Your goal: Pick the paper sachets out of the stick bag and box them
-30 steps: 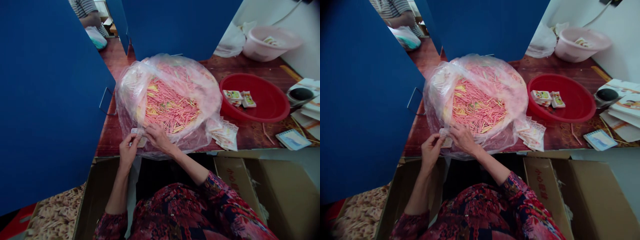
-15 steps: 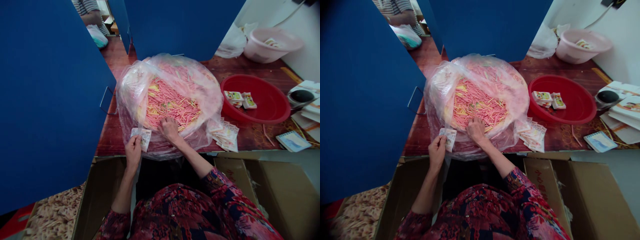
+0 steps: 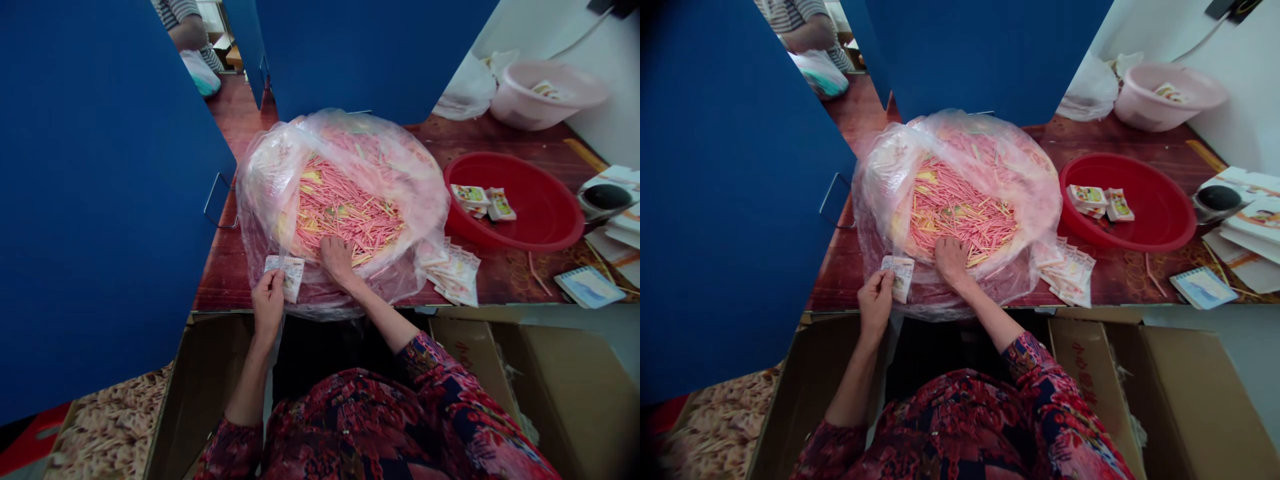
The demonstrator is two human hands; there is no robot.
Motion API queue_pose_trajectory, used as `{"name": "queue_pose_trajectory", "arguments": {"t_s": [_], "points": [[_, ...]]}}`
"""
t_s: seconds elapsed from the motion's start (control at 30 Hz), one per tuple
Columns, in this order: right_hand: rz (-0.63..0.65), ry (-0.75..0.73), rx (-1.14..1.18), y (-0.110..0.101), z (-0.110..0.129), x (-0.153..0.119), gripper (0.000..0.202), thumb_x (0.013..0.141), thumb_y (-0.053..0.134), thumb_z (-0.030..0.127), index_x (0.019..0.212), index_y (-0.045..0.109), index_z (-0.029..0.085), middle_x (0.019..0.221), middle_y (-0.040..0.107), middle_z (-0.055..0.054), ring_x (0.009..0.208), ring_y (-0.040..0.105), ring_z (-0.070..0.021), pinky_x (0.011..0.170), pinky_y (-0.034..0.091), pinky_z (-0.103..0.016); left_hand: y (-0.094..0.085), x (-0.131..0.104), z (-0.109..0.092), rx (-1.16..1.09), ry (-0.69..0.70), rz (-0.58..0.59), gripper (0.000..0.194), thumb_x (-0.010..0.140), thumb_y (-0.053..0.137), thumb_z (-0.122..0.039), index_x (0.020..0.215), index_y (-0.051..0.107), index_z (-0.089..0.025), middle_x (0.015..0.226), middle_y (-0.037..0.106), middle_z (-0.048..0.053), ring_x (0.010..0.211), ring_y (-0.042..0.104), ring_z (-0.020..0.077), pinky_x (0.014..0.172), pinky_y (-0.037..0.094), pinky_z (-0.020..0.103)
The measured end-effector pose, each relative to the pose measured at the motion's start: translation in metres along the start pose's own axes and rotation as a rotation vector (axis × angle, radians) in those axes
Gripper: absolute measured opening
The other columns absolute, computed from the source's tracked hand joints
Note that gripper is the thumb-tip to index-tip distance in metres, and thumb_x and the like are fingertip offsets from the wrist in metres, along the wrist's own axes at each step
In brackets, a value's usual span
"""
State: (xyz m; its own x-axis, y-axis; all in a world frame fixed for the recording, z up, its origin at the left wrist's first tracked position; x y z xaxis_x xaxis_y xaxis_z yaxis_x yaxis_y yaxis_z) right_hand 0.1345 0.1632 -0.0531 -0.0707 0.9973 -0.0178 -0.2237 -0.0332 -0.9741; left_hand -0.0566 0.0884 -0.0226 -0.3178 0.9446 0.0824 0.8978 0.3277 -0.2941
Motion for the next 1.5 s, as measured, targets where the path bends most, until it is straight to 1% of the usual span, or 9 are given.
{"name": "queue_pose_trajectory", "arguments": {"t_s": [0.2,0.4,0.53,0.7,0.83,1.0,1.2,1.33,1.5], "points": [[0.042,0.063,0.259,-0.008,-0.026,0.003,0.027,0.098,0.032,0.017,0.110,0.055,0.014,0.098,0.069,-0.013,0.091,0.059,-0.0264,0.082,0.037,-0.038,0.002,0.004,0.009,-0.277,-0.131,-0.048,0.033,0.081,0.074,-0.050,0.082,0.071,-0.017,0.070,0.062,-0.002,0.062,0.053,0.0102,0.059,0.044,0.019],[0.146,-0.051,0.554,-0.014,-0.036,0.006,0.021,0.098,0.035,0.025,0.101,0.054,0.017,0.081,0.062,-0.004,0.069,0.053,-0.0184,0.066,0.036,-0.029,0.045,0.018,-0.008,-0.803,-0.217,0.077,0.032,0.074,0.084,-0.045,0.079,0.069,-0.018,0.073,0.064,-0.002,0.067,0.058,0.0084,0.069,0.048,0.019],[0.209,-0.064,0.311,-0.012,-0.025,0.004,0.024,0.095,0.038,0.016,0.109,0.057,0.015,0.096,0.068,-0.011,0.081,0.060,-0.0218,0.072,0.040,-0.031,0.060,0.020,-0.014,-0.875,-0.260,0.065,0.030,0.072,0.085,-0.042,0.080,0.070,-0.018,0.082,0.071,0.001,0.077,0.065,0.0110,0.076,0.050,0.022],[0.125,-0.051,-0.045,-0.010,0.002,-0.002,0.031,0.100,0.040,0.022,0.122,0.058,0.012,0.118,0.064,-0.021,0.107,0.061,-0.0324,0.087,0.043,-0.041,0.053,0.012,-0.005,-0.879,-0.300,0.019,0.031,0.070,0.087,-0.041,0.077,0.069,-0.018,0.078,0.070,-0.001,0.070,0.064,0.0086,0.070,0.050,0.019],[0.047,-0.072,-0.116,-0.007,0.012,-0.003,0.032,0.102,0.035,0.020,0.118,0.062,0.013,0.119,0.062,-0.021,0.112,0.059,-0.0338,0.091,0.042,-0.046,0.043,0.010,0.003,-0.858,-0.332,-0.007,0.034,0.068,0.089,-0.041,0.077,0.067,-0.017,0.076,0.069,-0.001,0.069,0.065,0.0088,0.066,0.050,0.018],[0.076,-0.071,-0.064,-0.002,0.000,0.001,0.031,0.101,0.035,0.019,0.120,0.058,0.012,0.121,0.062,-0.020,0.112,0.058,-0.0328,0.092,0.041,-0.047,0.038,0.012,0.006,-0.853,-0.317,-0.030,0.034,0.069,0.088,-0.041,0.078,0.066,-0.017,0.078,0.071,-0.001,0.072,0.068,0.0104,0.068,0.052,0.019],[0.160,-0.008,0.378,-0.012,-0.028,0.003,0.021,0.099,0.037,0.023,0.112,0.051,0.015,0.088,0.064,-0.008,0.077,0.056,-0.0213,0.075,0.040,-0.034,0.041,0.014,0.001,-0.866,-0.293,-0.005,0.031,0.073,0.086,-0.041,0.080,0.066,-0.018,0.081,0.071,-0.001,0.074,0.067,0.0095,0.072,0.052,0.021],[0.147,-0.062,0.812,-0.034,-0.037,-0.001,0.011,0.095,0.044,0.030,0.090,0.048,0.021,0.083,0.055,0.000,0.074,0.048,-0.0150,0.069,0.039,-0.027,0.055,0.022,-0.009,-0.855,-0.261,0.022,0.028,0.076,0.083,-0.042,0.083,0.068,-0.018,0.085,0.073,0.001,0.081,0.068,0.0121,0.077,0.052,0.024],[0.456,-0.125,1.226,-0.036,-0.017,-0.013,0.020,0.087,0.054,0.034,0.074,0.053,0.019,0.070,0.053,0.003,0.064,0.049,-0.0115,0.063,0.041,-0.025,0.087,0.051,-0.024,-0.958,-0.261,0.073,0.023,0.076,0.082,-0.035,0.084,0.071,-0.017,0.091,0.075,0.003,0.090,0.070,0.0151,0.086,0.052,0.027]]}}
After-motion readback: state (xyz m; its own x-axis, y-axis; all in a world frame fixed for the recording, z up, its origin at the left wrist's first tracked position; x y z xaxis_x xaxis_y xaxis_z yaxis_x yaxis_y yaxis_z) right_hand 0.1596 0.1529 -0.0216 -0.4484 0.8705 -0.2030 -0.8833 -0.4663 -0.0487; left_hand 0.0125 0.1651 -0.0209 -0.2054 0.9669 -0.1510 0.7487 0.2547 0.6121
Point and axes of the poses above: each hand's wrist, its own x-axis towards the middle knuckle, its own y-axis out of the palm, z = x × y, the point moved 7 cm from there along x, towards the middle knuckle
